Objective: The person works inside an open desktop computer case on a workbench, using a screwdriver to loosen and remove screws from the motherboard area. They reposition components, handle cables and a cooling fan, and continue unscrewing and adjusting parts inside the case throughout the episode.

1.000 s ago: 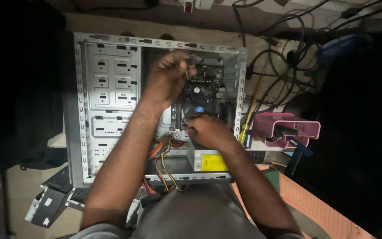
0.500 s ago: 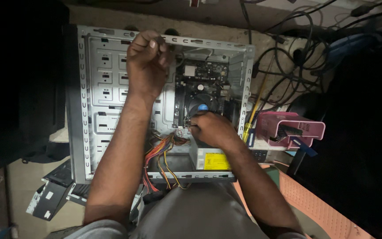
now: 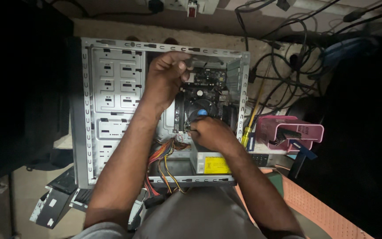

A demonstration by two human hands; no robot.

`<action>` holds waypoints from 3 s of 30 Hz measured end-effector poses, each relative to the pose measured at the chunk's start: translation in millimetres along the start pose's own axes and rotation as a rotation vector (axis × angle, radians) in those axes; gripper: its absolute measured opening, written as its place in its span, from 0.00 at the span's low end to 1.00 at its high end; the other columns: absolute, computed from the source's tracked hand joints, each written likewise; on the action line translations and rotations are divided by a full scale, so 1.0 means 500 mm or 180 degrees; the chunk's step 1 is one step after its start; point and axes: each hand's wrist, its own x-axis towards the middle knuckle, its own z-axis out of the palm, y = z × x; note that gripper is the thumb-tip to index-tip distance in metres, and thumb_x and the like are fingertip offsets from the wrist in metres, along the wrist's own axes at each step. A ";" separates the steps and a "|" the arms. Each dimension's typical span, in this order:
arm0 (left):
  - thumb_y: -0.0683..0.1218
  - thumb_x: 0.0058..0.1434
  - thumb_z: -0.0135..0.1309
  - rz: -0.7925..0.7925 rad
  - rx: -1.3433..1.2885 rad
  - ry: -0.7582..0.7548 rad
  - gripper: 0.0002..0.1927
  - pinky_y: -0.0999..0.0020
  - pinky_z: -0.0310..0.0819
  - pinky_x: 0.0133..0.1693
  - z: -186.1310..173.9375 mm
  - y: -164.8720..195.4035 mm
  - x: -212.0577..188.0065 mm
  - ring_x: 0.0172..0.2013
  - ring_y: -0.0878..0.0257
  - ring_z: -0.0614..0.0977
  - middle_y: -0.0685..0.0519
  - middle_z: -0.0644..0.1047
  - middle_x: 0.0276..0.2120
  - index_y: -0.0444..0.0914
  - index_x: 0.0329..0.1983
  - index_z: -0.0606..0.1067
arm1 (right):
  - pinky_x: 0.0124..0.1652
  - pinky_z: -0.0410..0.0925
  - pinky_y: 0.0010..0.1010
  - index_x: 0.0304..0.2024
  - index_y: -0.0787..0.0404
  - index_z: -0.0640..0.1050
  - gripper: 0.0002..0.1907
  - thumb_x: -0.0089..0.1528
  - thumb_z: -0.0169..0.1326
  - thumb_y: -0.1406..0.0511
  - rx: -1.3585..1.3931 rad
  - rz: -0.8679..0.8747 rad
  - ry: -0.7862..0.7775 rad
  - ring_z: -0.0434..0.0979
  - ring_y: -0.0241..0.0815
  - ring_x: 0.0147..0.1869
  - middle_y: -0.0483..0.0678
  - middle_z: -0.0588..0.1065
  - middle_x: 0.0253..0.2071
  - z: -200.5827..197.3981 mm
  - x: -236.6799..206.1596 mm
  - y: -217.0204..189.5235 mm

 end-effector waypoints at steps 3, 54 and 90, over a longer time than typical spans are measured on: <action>0.37 0.68 0.56 0.0078 -0.0141 -0.0105 0.05 0.72 0.71 0.39 -0.005 -0.001 0.001 0.35 0.66 0.77 0.50 0.81 0.38 0.34 0.46 0.79 | 0.48 0.71 0.50 0.38 0.55 0.83 0.11 0.60 0.57 0.57 0.0040 0.0268 -0.0154 0.80 0.59 0.47 0.56 0.80 0.39 0.001 -0.001 0.001; 0.42 0.57 0.55 0.0282 0.6578 -0.1029 0.08 0.49 0.81 0.42 -0.044 -0.293 0.187 0.38 0.44 0.86 0.38 0.83 0.35 0.38 0.34 0.84 | 0.49 0.72 0.51 0.40 0.59 0.83 0.12 0.60 0.57 0.59 0.0151 0.0197 -0.0068 0.81 0.60 0.47 0.57 0.80 0.42 0.008 -0.004 -0.002; 0.43 0.58 0.52 0.1157 0.6332 -0.1185 0.13 0.48 0.80 0.36 -0.029 -0.282 0.161 0.37 0.46 0.86 0.48 0.81 0.46 0.45 0.44 0.81 | 0.51 0.71 0.50 0.39 0.61 0.83 0.12 0.60 0.58 0.59 0.0133 0.0051 0.0004 0.80 0.59 0.51 0.55 0.80 0.46 0.002 -0.010 -0.006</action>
